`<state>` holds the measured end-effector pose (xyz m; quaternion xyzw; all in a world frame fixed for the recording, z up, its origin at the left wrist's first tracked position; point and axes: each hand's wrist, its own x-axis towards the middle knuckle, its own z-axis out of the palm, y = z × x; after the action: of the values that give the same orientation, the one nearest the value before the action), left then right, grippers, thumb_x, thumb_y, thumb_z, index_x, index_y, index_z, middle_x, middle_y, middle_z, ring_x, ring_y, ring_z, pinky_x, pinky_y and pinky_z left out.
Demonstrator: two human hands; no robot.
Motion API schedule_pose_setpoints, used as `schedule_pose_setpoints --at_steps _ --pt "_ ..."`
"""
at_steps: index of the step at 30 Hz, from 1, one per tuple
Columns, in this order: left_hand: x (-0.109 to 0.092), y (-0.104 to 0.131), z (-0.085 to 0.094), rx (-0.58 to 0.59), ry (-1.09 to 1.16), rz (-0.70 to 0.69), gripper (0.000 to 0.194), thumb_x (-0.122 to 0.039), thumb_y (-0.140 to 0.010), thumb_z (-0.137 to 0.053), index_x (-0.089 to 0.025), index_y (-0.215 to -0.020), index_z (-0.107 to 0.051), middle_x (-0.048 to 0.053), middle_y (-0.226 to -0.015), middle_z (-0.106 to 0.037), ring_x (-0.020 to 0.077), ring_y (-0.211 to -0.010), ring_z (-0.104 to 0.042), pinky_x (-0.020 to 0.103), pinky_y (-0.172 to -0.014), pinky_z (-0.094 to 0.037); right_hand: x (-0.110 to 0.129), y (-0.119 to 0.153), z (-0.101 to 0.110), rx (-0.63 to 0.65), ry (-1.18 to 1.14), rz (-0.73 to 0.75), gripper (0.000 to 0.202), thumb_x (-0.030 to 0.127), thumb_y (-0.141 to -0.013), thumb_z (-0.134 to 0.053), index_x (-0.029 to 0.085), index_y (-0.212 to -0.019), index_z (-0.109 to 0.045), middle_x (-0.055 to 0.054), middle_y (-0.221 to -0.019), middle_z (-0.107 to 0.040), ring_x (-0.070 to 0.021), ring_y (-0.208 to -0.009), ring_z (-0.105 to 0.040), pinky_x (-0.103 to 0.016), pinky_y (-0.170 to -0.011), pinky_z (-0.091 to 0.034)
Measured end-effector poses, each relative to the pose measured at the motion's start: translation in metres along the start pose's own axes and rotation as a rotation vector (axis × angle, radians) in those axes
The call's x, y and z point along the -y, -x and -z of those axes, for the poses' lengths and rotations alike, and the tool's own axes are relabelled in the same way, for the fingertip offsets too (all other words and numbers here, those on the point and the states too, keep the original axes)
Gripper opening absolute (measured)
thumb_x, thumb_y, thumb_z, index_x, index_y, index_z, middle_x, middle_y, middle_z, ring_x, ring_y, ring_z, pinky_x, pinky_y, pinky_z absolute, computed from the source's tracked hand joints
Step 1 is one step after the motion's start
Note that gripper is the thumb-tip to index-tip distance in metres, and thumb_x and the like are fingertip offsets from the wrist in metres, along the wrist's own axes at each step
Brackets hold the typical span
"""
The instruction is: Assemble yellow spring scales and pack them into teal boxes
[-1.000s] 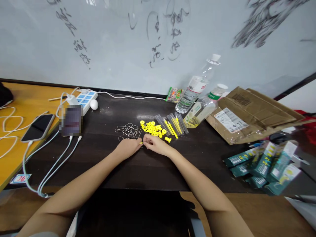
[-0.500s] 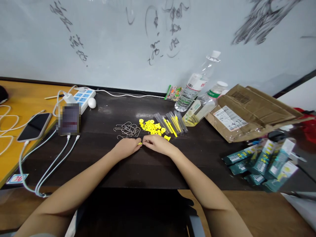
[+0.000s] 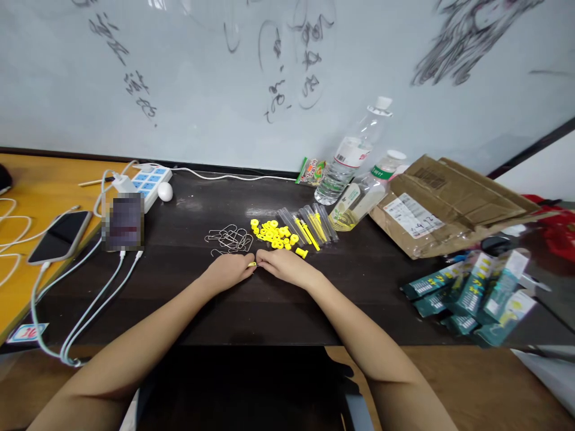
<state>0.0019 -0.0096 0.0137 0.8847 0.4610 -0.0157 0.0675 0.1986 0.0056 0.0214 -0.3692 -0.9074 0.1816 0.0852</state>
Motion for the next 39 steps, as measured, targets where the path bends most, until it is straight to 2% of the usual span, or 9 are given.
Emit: schedule_pose_setpoints --at_steps 6,10,15,19,22,26,29,34,39 --pt "-0.002 -0.001 0.0 0.009 -0.008 0.021 0.031 -0.036 -0.097 -0.032 -0.014 -0.1 -0.055 0.011 -0.084 -0.069 0.0249 -0.075 -0.068 0.03 -0.064 -0.048 -0.003 -0.001 -0.005 -0.043 -0.005 -0.004 0.008 0.025 -0.094 -0.046 0.021 -0.089 -0.051 -0.001 -0.073 -0.06 -0.0137 -0.063 -0.053 -0.022 -0.06 -0.029" --pt "-0.007 -0.001 0.0 0.034 -0.035 0.052 0.032 -0.032 -0.098 -0.03 -0.011 -0.104 -0.054 0.013 -0.084 -0.07 0.0271 -0.074 -0.069 0.033 -0.063 -0.049 0.0 -0.002 -0.009 -0.119 -0.06 -0.032 0.005 0.022 -0.092 -0.047 0.02 -0.09 -0.05 0.0 -0.07 -0.058 -0.0134 -0.063 -0.053 -0.022 -0.059 -0.029" --pt "-0.008 -0.001 -0.002 0.044 -0.053 0.052 0.032 -0.029 -0.098 -0.029 -0.009 -0.105 -0.053 0.014 -0.085 -0.069 0.029 -0.075 -0.069 0.035 -0.063 -0.05 -0.001 -0.006 -0.02 -0.165 -0.321 -0.086 0.006 0.018 -0.088 -0.051 0.02 -0.083 -0.048 0.005 -0.061 -0.054 -0.0106 -0.056 -0.05 -0.02 -0.058 -0.032" --pt "-0.006 -0.002 -0.003 0.006 -0.024 0.072 0.032 -0.032 -0.098 -0.029 -0.011 -0.105 -0.053 0.013 -0.085 -0.069 0.0283 -0.076 -0.069 0.034 -0.063 -0.05 -0.004 -0.01 -0.024 -0.172 -0.491 -0.142 0.005 0.021 -0.088 -0.049 0.02 -0.084 -0.048 0.007 -0.057 -0.051 -0.01 -0.052 -0.049 -0.02 -0.057 -0.034" --pt "-0.006 -0.003 -0.002 -0.015 -0.008 0.097 0.031 -0.033 -0.099 -0.029 -0.012 -0.104 -0.053 0.012 -0.085 -0.069 0.027 -0.077 -0.069 0.033 -0.064 -0.05 -0.003 -0.009 -0.02 -0.191 -0.377 -0.126 0.007 0.024 -0.089 -0.049 0.02 -0.083 -0.051 0.006 -0.059 -0.049 -0.0106 -0.055 -0.047 -0.021 -0.057 -0.031" --pt "-0.005 -0.003 -0.003 -0.005 -0.018 0.106 0.03 -0.034 -0.098 -0.031 -0.013 -0.103 -0.053 0.011 -0.086 -0.069 0.0263 -0.076 -0.069 0.032 -0.065 -0.05 -0.001 -0.005 -0.011 -0.135 -0.217 -0.048 0.009 0.02 -0.09 -0.048 0.02 -0.082 -0.052 0.003 -0.067 -0.053 -0.0114 -0.061 -0.048 -0.021 -0.059 -0.029" --pt "-0.005 -0.003 -0.005 -0.011 -0.021 0.116 0.03 -0.035 -0.098 -0.031 -0.013 -0.102 -0.052 0.011 -0.084 -0.069 0.0261 -0.075 -0.069 0.031 -0.064 -0.049 0.0 -0.004 -0.01 -0.155 -0.145 -0.045 0.011 0.021 -0.091 -0.048 0.019 -0.08 -0.053 0.001 -0.071 -0.055 -0.0124 -0.065 -0.049 -0.022 -0.061 -0.029" --pt "-0.01 -0.002 -0.003 0.018 -0.037 0.136 0.034 -0.033 -0.099 -0.028 -0.011 -0.106 -0.052 0.013 -0.085 -0.069 0.0254 -0.077 -0.069 0.031 -0.065 -0.05 0.001 -0.007 -0.019 -0.216 -0.212 -0.1 0.011 0.021 -0.089 -0.05 0.019 -0.078 -0.051 0.004 -0.062 -0.048 -0.0104 -0.057 -0.044 -0.021 -0.056 -0.026" --pt "-0.017 -0.001 0.003 0.035 -0.014 0.164 0.037 -0.032 -0.099 -0.024 -0.009 -0.107 -0.052 0.016 -0.085 -0.069 0.0276 -0.077 -0.069 0.034 -0.066 -0.051 0.0 -0.012 -0.025 -0.246 -0.318 -0.166 0.012 0.021 -0.087 -0.051 0.019 -0.074 -0.05 0.005 -0.059 -0.048 -0.01 -0.055 -0.044 -0.02 -0.055 -0.027"
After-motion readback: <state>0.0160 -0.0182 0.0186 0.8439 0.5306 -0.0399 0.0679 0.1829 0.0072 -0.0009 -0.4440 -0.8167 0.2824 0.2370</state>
